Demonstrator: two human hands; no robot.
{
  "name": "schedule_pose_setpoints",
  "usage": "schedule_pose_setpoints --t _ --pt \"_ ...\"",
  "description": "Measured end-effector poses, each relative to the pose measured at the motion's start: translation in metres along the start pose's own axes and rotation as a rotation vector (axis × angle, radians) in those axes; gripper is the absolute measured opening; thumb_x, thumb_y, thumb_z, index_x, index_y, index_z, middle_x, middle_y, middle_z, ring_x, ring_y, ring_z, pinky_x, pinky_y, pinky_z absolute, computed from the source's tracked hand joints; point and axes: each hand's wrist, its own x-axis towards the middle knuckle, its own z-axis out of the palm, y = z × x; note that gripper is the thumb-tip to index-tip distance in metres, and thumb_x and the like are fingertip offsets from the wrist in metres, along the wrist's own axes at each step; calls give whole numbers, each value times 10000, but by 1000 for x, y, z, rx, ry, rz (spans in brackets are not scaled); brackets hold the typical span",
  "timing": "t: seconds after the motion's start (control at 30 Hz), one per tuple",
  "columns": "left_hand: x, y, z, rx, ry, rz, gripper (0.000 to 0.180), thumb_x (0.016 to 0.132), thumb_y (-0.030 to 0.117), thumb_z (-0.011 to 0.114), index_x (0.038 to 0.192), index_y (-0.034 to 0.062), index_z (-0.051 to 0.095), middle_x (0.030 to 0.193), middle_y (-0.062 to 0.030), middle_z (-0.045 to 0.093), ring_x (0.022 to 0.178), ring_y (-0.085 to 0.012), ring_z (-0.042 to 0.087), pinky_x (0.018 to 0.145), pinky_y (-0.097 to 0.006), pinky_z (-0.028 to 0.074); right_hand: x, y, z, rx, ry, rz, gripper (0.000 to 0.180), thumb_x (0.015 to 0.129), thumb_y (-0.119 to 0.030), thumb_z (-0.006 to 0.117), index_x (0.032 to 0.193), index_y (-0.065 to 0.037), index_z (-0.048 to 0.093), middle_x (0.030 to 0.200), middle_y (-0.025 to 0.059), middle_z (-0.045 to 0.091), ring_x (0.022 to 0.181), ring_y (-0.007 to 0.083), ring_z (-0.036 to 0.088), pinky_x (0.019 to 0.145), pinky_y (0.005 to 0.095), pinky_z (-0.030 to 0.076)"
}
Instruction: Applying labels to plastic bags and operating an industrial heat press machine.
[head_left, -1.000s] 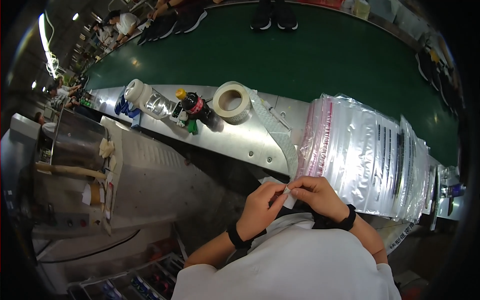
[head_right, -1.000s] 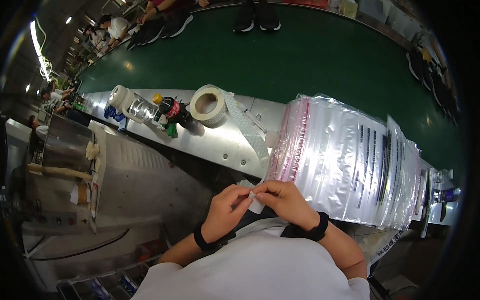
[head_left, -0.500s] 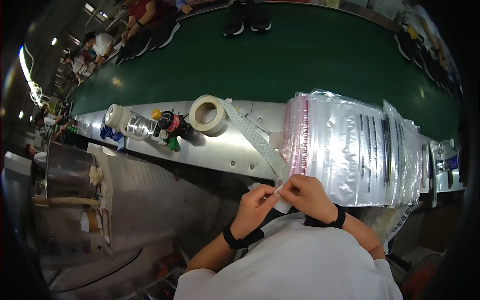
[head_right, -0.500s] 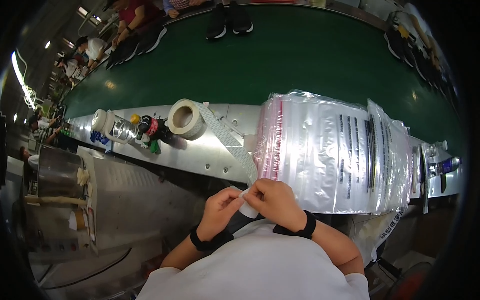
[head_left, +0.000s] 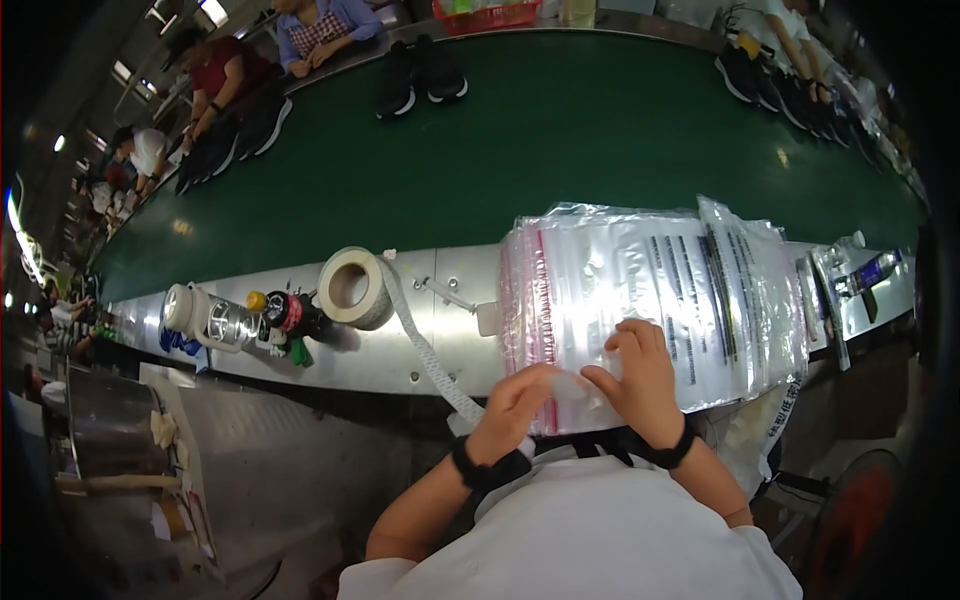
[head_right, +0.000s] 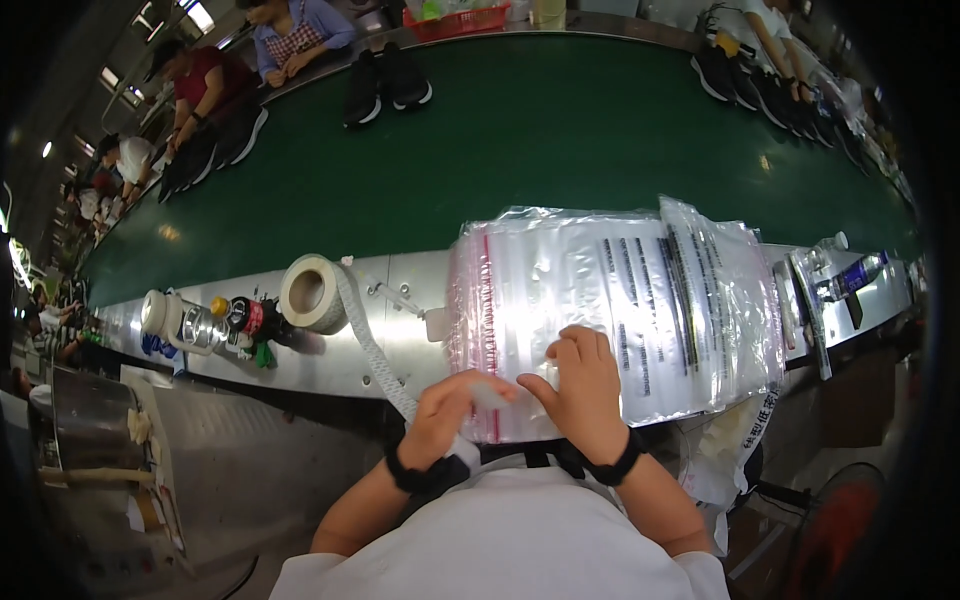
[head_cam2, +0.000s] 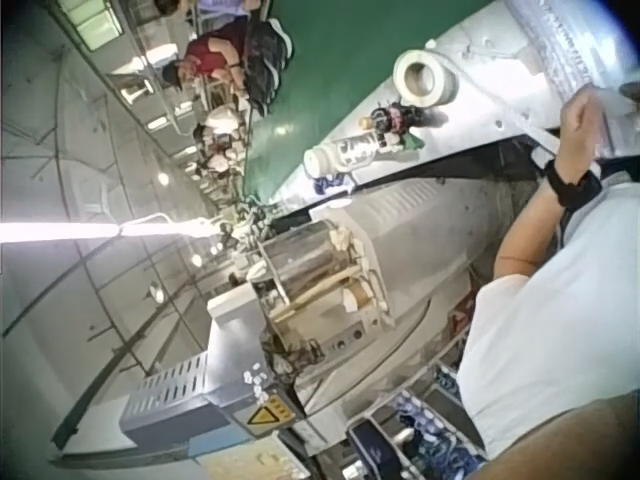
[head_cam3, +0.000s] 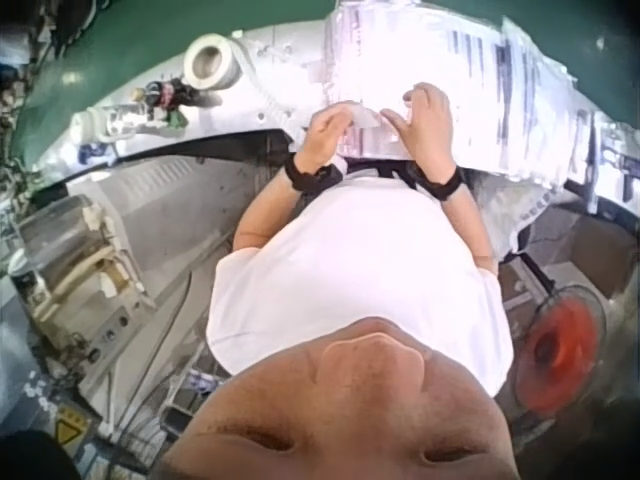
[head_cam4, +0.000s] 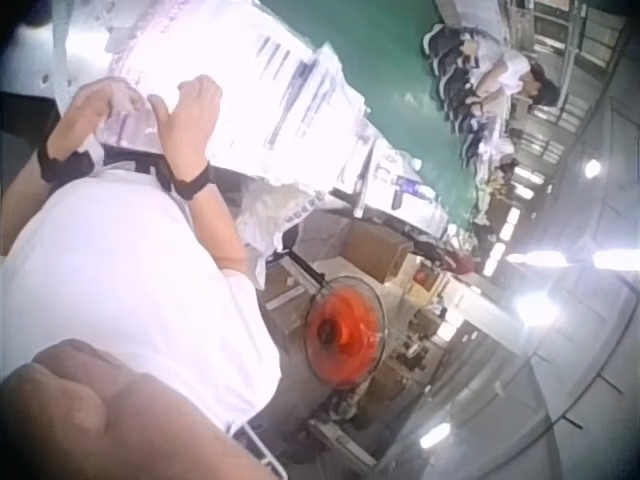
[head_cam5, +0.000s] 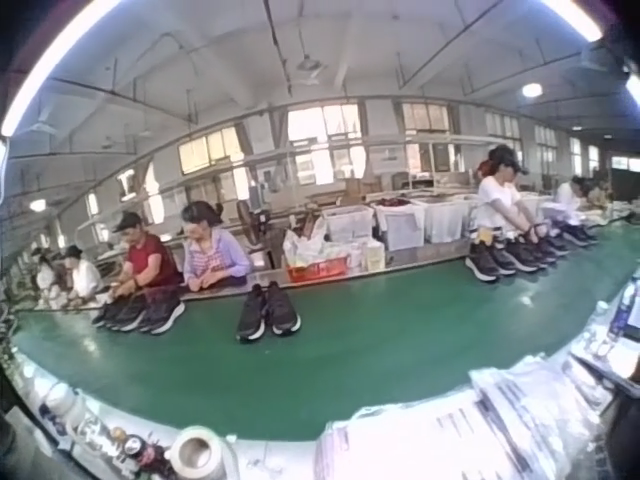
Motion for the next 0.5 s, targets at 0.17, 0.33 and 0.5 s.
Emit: schedule_pose_setpoints --t 0.17,0.33,0.5 --pt "21 -50 11 -451 122 -300 384 972 222 293 1033 -81 522 1021 -183 591 974 -242 572 929 -355 420 -17 24 22 -209 28 -7 213 663 -63 668 802 -29 510 918 123 512 836 299 482 745 395 377" --pt "24 -55 0 -434 127 -338 465 974 360 300 951 -43 532 906 -158 597 891 -254 597 877 -395 457 -13 15 10 -49 -5 81 279 630 -113 711 812 -38 513 976 126 508 924 305 475 797 420 354" --pt "22 -64 -4 -484 189 -433 518 960 426 312 807 -15 538 724 -114 573 739 -218 609 747 -331 517 -12 13 26 -151 -3 -26 237 644 -91 694 786 -29 514 955 130 513 903 310 479 805 424 351"
